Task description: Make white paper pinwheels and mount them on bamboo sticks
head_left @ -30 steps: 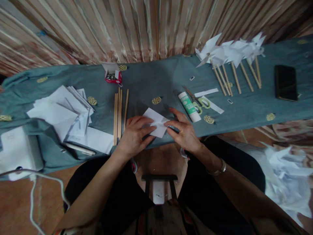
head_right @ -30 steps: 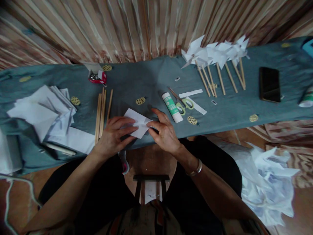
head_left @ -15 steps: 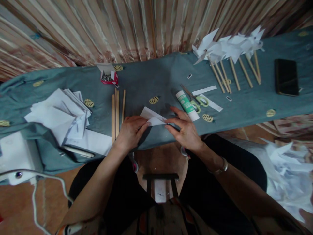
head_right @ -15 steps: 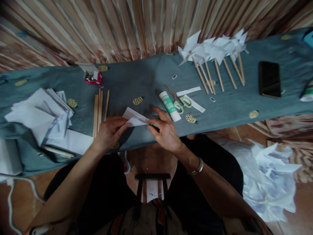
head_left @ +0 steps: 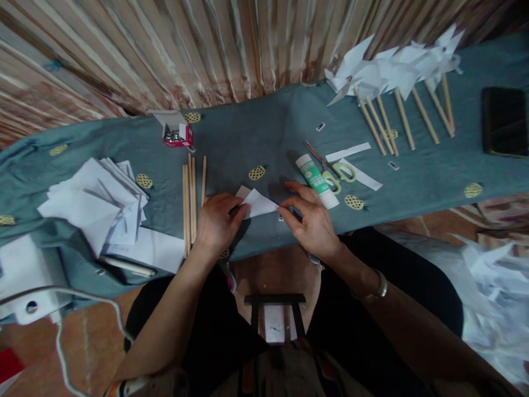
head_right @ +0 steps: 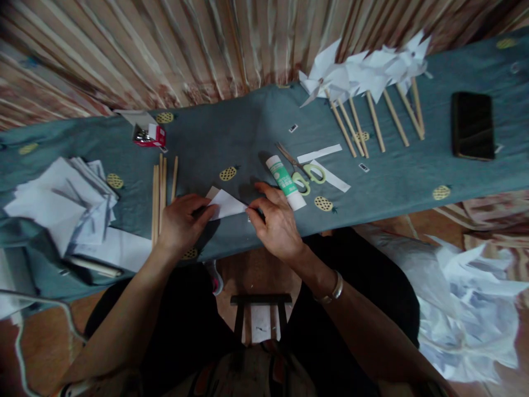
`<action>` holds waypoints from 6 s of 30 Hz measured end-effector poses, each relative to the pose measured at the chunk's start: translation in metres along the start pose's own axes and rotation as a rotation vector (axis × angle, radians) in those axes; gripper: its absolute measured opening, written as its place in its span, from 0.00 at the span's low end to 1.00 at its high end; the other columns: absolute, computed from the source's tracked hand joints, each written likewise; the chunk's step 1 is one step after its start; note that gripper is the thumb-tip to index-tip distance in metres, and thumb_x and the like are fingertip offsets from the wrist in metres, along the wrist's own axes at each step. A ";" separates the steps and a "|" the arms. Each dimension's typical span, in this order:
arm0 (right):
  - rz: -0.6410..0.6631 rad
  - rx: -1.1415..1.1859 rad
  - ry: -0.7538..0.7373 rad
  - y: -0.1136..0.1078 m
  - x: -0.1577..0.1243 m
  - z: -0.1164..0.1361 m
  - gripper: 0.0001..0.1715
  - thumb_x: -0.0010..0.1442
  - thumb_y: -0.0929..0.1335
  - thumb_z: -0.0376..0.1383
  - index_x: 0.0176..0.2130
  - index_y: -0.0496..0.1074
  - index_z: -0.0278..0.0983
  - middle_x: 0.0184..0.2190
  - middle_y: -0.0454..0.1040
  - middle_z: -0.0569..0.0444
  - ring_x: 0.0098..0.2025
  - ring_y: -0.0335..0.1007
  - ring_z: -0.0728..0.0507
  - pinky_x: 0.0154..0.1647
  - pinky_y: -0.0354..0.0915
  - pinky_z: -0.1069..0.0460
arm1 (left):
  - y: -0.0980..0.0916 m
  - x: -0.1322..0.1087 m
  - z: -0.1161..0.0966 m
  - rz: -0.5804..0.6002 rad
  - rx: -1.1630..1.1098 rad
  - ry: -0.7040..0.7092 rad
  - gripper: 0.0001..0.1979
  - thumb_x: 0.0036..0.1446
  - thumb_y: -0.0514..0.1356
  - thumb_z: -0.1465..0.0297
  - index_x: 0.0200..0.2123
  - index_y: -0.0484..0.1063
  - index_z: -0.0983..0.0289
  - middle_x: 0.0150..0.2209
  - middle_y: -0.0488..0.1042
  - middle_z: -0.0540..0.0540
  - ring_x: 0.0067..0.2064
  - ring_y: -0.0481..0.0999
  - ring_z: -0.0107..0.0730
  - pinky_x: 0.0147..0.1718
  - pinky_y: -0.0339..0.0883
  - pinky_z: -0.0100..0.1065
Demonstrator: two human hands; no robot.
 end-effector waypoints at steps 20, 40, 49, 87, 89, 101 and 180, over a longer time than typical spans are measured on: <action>-0.034 -0.082 0.003 0.004 0.002 0.002 0.06 0.63 0.69 0.39 0.34 0.74 0.40 0.55 0.74 0.44 0.58 0.69 0.33 0.62 0.63 0.37 | -0.002 -0.002 0.003 -0.024 -0.002 -0.052 0.07 0.58 0.62 0.66 0.32 0.79 0.61 0.31 0.79 0.54 0.35 0.77 0.39 0.39 0.67 0.37; -0.058 -0.306 -0.286 0.009 -0.006 0.015 0.14 0.68 0.63 0.33 0.42 0.78 0.37 0.57 0.73 0.45 0.59 0.68 0.37 0.60 0.68 0.40 | 0.003 -0.009 -0.006 -0.140 0.147 0.176 0.11 0.66 0.57 0.67 0.41 0.80 0.61 0.46 0.77 0.59 0.43 0.74 0.39 0.44 0.68 0.39; 0.062 -0.481 -0.386 0.011 -0.024 0.023 0.21 0.68 0.60 0.27 0.56 0.72 0.30 0.63 0.67 0.35 0.67 0.59 0.33 0.59 0.65 0.39 | 0.027 -0.024 -0.026 -0.007 0.120 0.367 0.18 0.69 0.48 0.75 0.54 0.73 0.65 0.58 0.74 0.62 0.63 0.69 0.44 0.56 0.68 0.48; 0.118 -0.518 -0.540 0.025 -0.033 0.039 0.21 0.65 0.62 0.26 0.55 0.74 0.27 0.54 0.77 0.39 0.54 0.70 0.36 0.53 0.67 0.42 | 0.004 -0.091 -0.013 0.067 0.309 0.335 0.33 0.67 0.54 0.58 0.66 0.57 0.75 0.67 0.62 0.73 0.69 0.60 0.53 0.65 0.60 0.54; 0.103 -0.550 -0.539 0.019 -0.036 0.034 0.20 0.65 0.63 0.26 0.54 0.74 0.26 0.54 0.77 0.38 0.54 0.70 0.35 0.53 0.68 0.42 | -0.001 -0.095 -0.011 0.062 0.306 0.324 0.33 0.67 0.55 0.59 0.66 0.58 0.75 0.67 0.62 0.73 0.69 0.60 0.53 0.64 0.61 0.54; 0.015 -0.350 -0.379 0.001 -0.025 0.028 0.18 0.65 0.61 0.28 0.47 0.77 0.30 0.51 0.79 0.39 0.52 0.75 0.37 0.55 0.72 0.41 | -0.019 -0.091 -0.013 -0.025 0.324 0.293 0.16 0.66 0.57 0.67 0.53 0.74 0.70 0.56 0.76 0.67 0.59 0.75 0.51 0.57 0.69 0.52; -0.062 -0.361 0.291 -0.087 0.036 -0.030 0.13 0.57 0.70 0.40 0.41 0.78 0.36 0.37 0.83 0.44 0.37 0.80 0.37 0.34 0.69 0.48 | 0.033 -0.004 -0.022 -0.028 -1.327 -0.594 0.16 0.39 0.74 0.60 0.28 0.81 0.66 0.24 0.77 0.51 0.24 0.70 0.25 0.24 0.59 0.26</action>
Point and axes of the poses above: each hand's wrist, its own x-axis towards the middle knuckle, its own y-axis out of the palm, z = x × y, the point moved 5 cm from there along x, towards the middle knuckle
